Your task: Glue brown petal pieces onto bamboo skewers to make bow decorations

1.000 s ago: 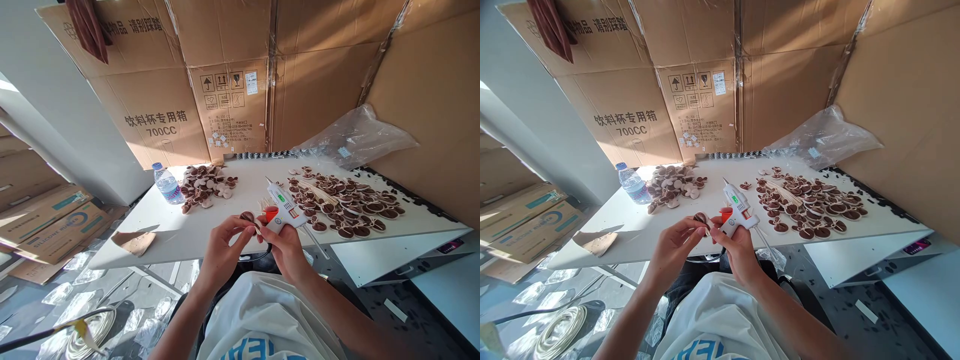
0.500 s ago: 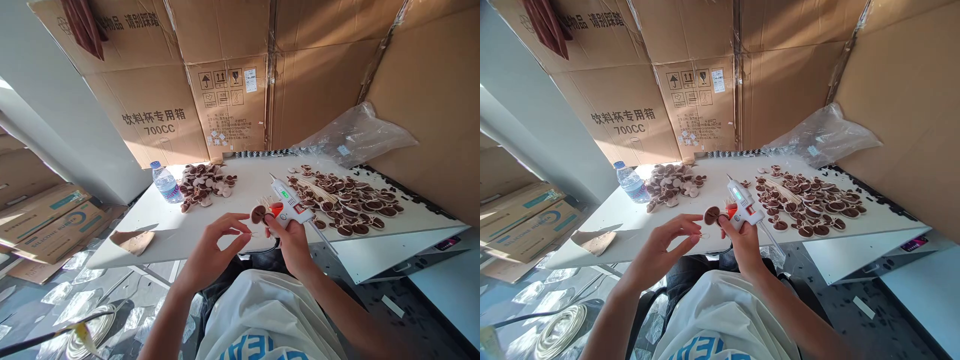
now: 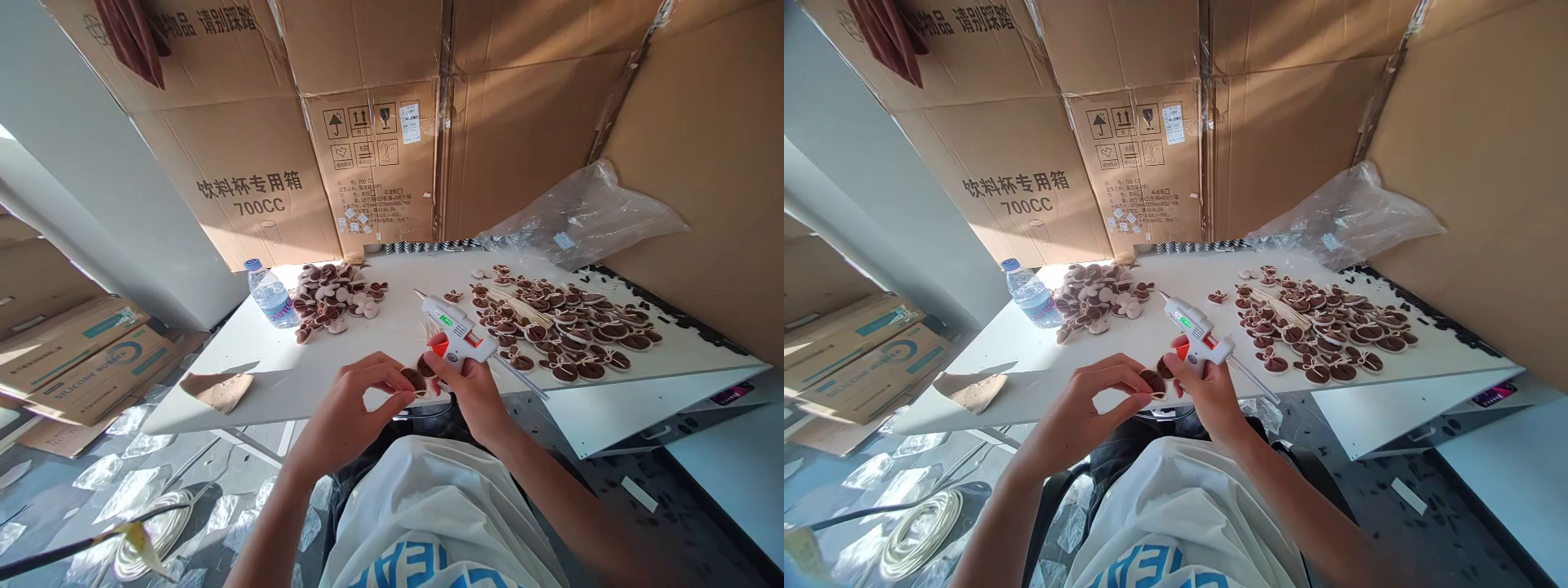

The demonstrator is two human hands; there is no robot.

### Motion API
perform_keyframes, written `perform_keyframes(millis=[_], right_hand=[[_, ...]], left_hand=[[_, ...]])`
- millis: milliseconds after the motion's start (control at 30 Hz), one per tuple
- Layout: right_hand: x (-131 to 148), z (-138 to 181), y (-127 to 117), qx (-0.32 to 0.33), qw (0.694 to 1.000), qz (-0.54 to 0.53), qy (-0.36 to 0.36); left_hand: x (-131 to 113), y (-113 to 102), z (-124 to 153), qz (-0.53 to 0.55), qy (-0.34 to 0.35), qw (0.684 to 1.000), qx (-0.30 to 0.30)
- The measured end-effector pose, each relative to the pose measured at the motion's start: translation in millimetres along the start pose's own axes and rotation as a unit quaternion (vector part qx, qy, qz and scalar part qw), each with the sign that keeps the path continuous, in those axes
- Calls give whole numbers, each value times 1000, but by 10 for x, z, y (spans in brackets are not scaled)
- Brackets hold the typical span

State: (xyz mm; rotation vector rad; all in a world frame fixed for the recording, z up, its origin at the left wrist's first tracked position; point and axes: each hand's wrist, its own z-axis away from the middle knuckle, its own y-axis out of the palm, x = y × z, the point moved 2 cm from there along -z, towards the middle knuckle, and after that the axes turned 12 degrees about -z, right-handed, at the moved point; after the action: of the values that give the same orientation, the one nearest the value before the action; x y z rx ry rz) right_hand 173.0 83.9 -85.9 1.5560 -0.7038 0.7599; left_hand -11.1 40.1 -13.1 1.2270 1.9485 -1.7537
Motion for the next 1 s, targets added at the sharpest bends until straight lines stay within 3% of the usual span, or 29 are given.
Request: perform_keyframes(millis=[133, 233, 367, 633, 767, 900, 1000], right_hand=[[-27, -9, -13, 9, 1000, 21, 1], [-20, -36, -31, 7, 999, 42, -27], [9, -80, -33, -5, 995, 43, -85], [-1, 46, 5, 53, 991, 94, -74], [-76, 125, -10, 69, 986, 146, -37], [-99, 177, 5, 67, 981, 174, -44], [-79, 198, 21, 73, 978, 185, -58]], left_hand=[[20, 85, -16, 41, -14, 998, 45], [56, 117, -38, 64, -37, 997, 36], [123, 59, -59, 75, -58, 994, -46], [220, -113, -29, 4, -40, 977, -208], [162, -147, 4, -67, -6, 963, -261], [73, -160, 28, -144, 33, 936, -318], [30, -152, 41, -167, 45, 930, -325]])
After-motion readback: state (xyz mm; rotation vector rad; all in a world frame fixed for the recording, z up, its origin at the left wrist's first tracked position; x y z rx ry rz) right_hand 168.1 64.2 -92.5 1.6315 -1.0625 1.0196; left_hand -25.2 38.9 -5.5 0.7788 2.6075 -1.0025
